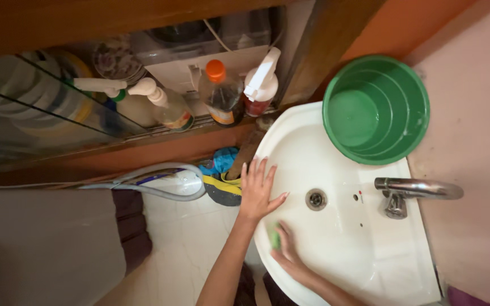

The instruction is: The person scrubs a white bathroom sink with a green sponge, repeatedly rinsing the sponge under running water and wiping the basin and faucet area. A green plastic basin is moved aside and then returned to the sink during the process.

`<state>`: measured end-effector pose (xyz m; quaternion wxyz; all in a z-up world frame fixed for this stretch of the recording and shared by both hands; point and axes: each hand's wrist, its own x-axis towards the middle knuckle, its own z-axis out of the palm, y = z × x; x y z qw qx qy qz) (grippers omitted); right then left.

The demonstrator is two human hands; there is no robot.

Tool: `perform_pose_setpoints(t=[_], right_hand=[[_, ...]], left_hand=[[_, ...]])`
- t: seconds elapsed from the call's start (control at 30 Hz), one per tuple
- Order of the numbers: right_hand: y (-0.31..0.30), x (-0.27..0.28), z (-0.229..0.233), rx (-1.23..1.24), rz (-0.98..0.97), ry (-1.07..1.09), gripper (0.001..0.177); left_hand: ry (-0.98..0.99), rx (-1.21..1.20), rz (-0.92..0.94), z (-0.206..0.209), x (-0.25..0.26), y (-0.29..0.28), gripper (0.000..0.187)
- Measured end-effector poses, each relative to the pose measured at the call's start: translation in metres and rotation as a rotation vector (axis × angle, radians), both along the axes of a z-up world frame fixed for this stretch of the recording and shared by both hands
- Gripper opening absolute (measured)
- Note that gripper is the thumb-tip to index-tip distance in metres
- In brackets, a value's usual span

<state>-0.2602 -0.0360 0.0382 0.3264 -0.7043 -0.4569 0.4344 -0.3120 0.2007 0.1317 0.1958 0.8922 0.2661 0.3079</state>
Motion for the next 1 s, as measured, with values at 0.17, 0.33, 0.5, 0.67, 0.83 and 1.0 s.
perform_pose_setpoints(t=[0.17, 0.33, 0.5, 0.67, 0.83, 1.0], right_hand=[[0.161, 0.040, -0.021, 0.430, -0.155, -0.273, 0.102], [0.254, 0.085, 0.001, 0.446, -0.546, -0.476, 0.064], [0.164, 0.036, 0.023, 0.505, 0.128, -0.704, 0.066], [0.149, 0.045, 0.020, 0.609, 0.409, -0.617, 0.061], [0.276, 0.126, 0.011, 0.219, -0.441, -0.822, 0.063], [0.259, 0.095, -0.016, 0.314, -0.389, -0.763, 0.073]], left_hand=[[-0.302, -0.343, 0.448, -0.007, -0.020, -0.002, 0.053], [-0.394, -0.409, 0.622, -0.011, -0.064, -0.028, 0.049], [-0.426, -0.453, 0.594, -0.001, -0.073, -0.034, 0.048], [-0.466, -0.382, 0.518, 0.018, -0.055, -0.018, 0.048], [-0.405, -0.335, 0.378, 0.033, -0.042, -0.024, 0.048], [-0.278, -0.262, 0.269, 0.047, -0.047, -0.026, 0.047]])
